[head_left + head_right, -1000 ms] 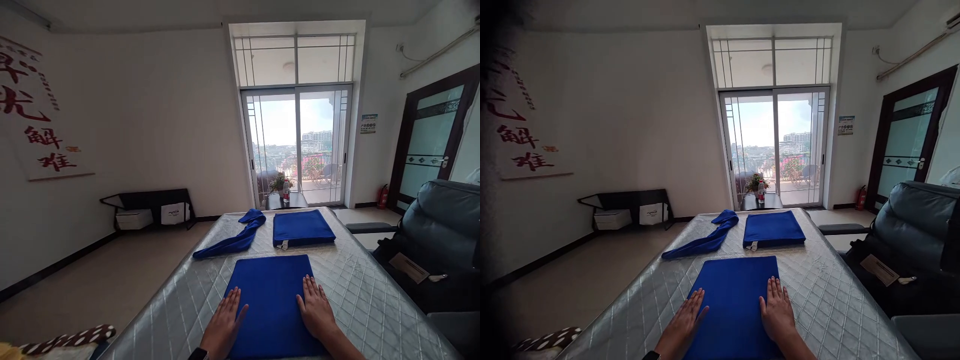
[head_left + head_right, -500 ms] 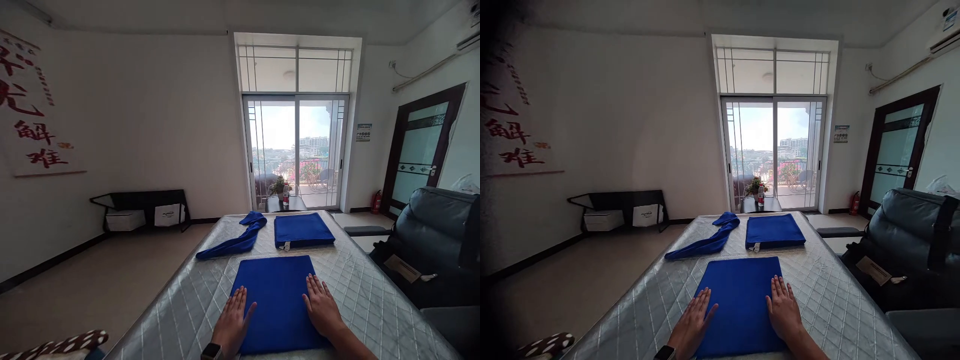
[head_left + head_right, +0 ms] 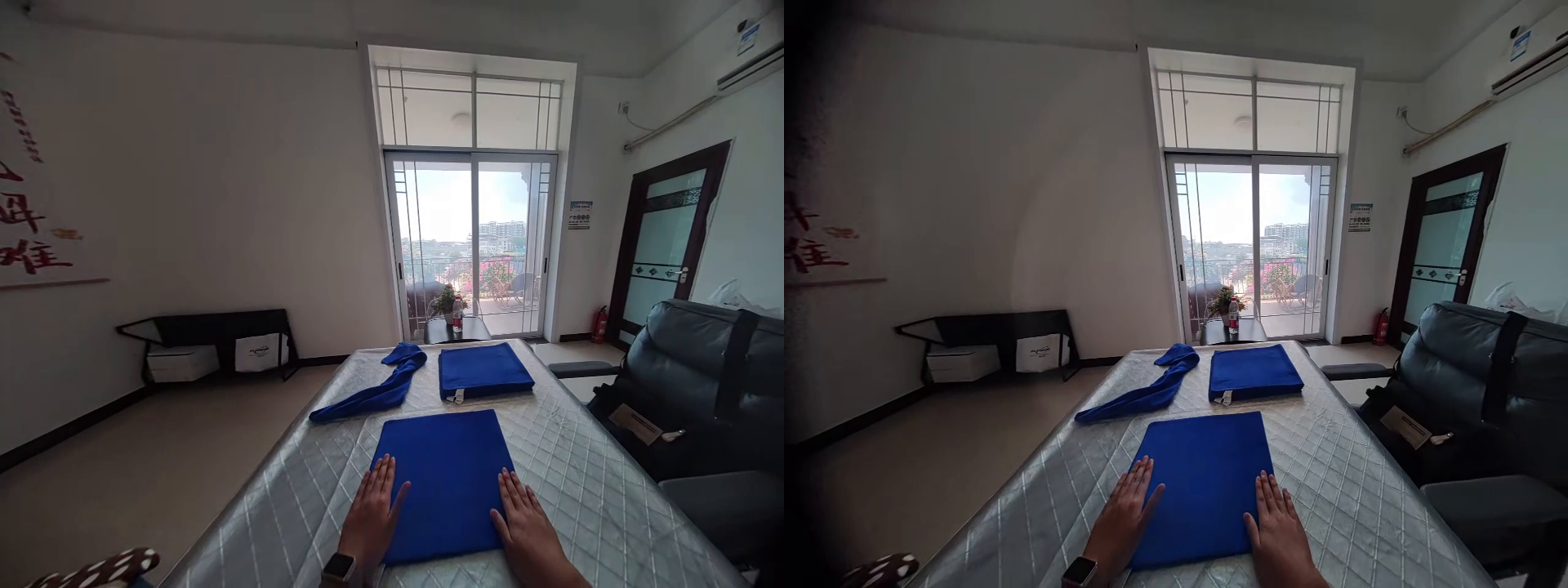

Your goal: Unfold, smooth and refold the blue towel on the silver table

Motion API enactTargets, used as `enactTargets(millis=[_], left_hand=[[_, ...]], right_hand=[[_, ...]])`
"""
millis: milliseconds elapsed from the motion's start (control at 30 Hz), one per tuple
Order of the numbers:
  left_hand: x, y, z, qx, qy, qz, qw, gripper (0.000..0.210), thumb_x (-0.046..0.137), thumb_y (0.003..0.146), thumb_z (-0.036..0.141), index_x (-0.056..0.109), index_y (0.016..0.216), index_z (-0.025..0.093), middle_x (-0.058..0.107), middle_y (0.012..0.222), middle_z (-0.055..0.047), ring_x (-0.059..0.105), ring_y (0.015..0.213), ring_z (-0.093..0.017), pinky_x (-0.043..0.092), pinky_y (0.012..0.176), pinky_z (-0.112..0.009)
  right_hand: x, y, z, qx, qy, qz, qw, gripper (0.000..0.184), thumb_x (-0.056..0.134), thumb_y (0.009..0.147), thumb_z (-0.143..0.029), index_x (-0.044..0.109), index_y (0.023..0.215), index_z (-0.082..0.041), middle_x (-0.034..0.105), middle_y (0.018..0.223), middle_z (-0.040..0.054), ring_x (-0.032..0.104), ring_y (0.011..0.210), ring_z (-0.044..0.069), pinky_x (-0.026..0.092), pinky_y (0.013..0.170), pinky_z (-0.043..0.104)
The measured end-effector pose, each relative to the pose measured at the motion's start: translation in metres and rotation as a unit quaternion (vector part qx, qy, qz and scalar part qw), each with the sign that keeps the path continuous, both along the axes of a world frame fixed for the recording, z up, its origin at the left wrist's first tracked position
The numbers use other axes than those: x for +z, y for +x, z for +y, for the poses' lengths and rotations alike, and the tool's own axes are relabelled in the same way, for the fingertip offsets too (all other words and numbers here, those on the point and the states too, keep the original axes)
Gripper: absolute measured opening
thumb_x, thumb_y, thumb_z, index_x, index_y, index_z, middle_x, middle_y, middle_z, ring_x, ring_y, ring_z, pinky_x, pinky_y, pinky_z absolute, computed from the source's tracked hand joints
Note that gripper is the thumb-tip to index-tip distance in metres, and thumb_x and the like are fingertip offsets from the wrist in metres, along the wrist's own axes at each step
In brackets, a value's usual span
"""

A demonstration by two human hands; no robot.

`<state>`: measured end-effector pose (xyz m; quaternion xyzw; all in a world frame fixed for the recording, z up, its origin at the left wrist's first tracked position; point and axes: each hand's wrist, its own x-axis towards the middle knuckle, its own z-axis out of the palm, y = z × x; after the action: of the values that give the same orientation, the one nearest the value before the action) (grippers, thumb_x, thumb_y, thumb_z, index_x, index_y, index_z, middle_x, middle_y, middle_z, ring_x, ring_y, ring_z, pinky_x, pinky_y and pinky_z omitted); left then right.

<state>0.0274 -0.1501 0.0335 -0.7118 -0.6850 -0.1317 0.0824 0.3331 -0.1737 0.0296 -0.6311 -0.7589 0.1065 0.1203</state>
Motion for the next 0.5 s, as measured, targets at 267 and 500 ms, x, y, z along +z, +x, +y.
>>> enactTargets(millis=[267, 500], left_hand=[[0.003, 0.113, -0.022, -0.301, -0.062, -0.039, 0.951, 0.068, 0.027, 0.1, 0.057, 0.016, 0.16, 0.027, 0.025, 0.166, -0.003, 0.025, 0.153, -0.024, 0.032, 0.127, -0.046], [-0.002, 0.135, -0.022, -0.259, -0.146, -0.062, 0.953, 0.072, 0.024, 0.098, 0.062, 0.018, 0.159, 0.025, 0.021, 0.165, -0.004, 0.02, 0.153, -0.024, 0.027, 0.129, -0.046]], right_hand=[[-0.01, 0.005, 0.002, 0.014, 0.021, 0.01, 1.0, 0.062, 0.031, 0.099, -0.046, 0.038, 0.155, -0.019, 0.027, 0.163, 0.0073, 0.021, 0.152, 0.026, 0.021, 0.124, 0.048], [-0.017, 0.008, 0.006, 0.029, 0.025, -0.017, 0.999, 0.061, 0.029, 0.1, -0.045, 0.039, 0.154, -0.02, 0.027, 0.163, 0.0062, 0.022, 0.152, 0.025, 0.022, 0.124, 0.048]])
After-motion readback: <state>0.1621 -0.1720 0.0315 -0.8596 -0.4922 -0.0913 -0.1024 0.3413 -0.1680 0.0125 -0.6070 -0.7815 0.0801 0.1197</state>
